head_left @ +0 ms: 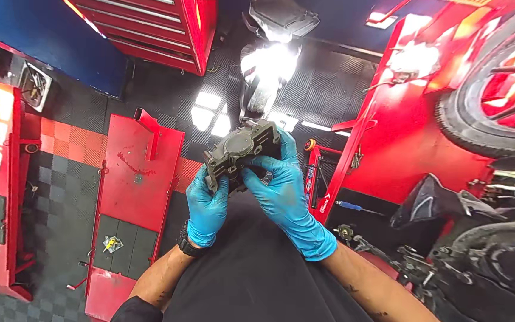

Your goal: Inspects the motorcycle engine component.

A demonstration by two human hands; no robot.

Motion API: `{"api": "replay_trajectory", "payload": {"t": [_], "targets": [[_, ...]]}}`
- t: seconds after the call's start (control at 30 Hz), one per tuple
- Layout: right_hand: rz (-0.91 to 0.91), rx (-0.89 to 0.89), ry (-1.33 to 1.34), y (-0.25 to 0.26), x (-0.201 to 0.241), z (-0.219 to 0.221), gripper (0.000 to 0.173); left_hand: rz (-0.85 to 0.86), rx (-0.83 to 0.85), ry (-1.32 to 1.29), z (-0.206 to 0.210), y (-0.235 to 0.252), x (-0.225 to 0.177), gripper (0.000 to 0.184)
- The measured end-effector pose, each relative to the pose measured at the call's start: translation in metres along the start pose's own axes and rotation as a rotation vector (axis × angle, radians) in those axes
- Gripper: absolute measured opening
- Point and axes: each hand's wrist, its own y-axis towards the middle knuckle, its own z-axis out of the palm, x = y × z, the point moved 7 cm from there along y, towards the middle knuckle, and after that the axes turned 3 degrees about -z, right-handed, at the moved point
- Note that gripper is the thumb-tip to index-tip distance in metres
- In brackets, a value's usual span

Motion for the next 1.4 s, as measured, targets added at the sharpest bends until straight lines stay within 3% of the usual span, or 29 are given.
{"api": "replay_trajectory", "payload": {"t": [1.4], "targets": [[0.015, -0.040, 0.032, -0.0037, 0.0023, -0.0070, 0.007, -0.005, 0.042, -0.008, 0.0029, -0.0005, -0.0051, 0.026]]}}
